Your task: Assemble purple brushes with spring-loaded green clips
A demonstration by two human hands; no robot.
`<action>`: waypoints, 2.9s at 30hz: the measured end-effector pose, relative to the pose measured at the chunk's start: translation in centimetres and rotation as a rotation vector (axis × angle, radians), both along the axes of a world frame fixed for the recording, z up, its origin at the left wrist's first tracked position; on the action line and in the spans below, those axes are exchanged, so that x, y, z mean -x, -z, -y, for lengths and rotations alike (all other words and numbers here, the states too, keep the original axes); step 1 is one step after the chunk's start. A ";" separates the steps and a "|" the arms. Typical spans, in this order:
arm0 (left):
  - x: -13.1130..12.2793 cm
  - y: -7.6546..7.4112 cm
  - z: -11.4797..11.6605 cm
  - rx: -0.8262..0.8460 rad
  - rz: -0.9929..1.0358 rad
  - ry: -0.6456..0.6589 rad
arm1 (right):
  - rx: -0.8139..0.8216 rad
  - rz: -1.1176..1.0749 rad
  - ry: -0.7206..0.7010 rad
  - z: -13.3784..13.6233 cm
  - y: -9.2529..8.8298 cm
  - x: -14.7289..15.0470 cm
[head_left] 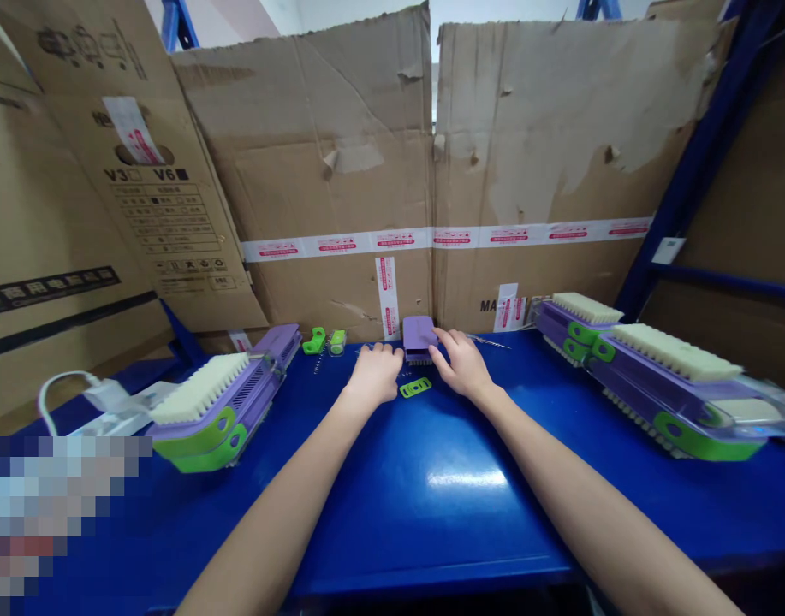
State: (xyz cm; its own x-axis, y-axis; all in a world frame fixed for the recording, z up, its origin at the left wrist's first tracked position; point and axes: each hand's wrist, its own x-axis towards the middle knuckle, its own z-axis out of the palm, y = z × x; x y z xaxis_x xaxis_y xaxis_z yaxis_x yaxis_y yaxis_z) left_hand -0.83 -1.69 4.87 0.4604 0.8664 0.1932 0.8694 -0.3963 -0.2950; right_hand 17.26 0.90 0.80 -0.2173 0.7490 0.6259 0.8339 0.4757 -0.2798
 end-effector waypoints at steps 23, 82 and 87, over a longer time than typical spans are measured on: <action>0.5 1.4 -1.7 0.044 0.347 0.231 | 0.689 -0.823 -0.417 -0.5 0.2 1.6; -0.2 4.8 -4.0 0.572 1.322 0.014 | 0.985 -1.287 -0.445 -1.2 0.3 0.7; -0.8 4.8 -3.6 0.598 1.495 0.042 | 0.952 -1.264 -0.428 -1.3 0.6 1.0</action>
State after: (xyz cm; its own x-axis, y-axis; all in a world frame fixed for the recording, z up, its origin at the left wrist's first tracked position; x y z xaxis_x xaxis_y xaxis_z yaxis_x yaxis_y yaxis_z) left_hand 0.00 1.91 0.04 0.2035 0.9711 0.1243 0.2079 -0.1670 0.9638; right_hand 16.25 2.15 0.21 -0.2364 0.9693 -0.0679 -0.2780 -0.1344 -0.9511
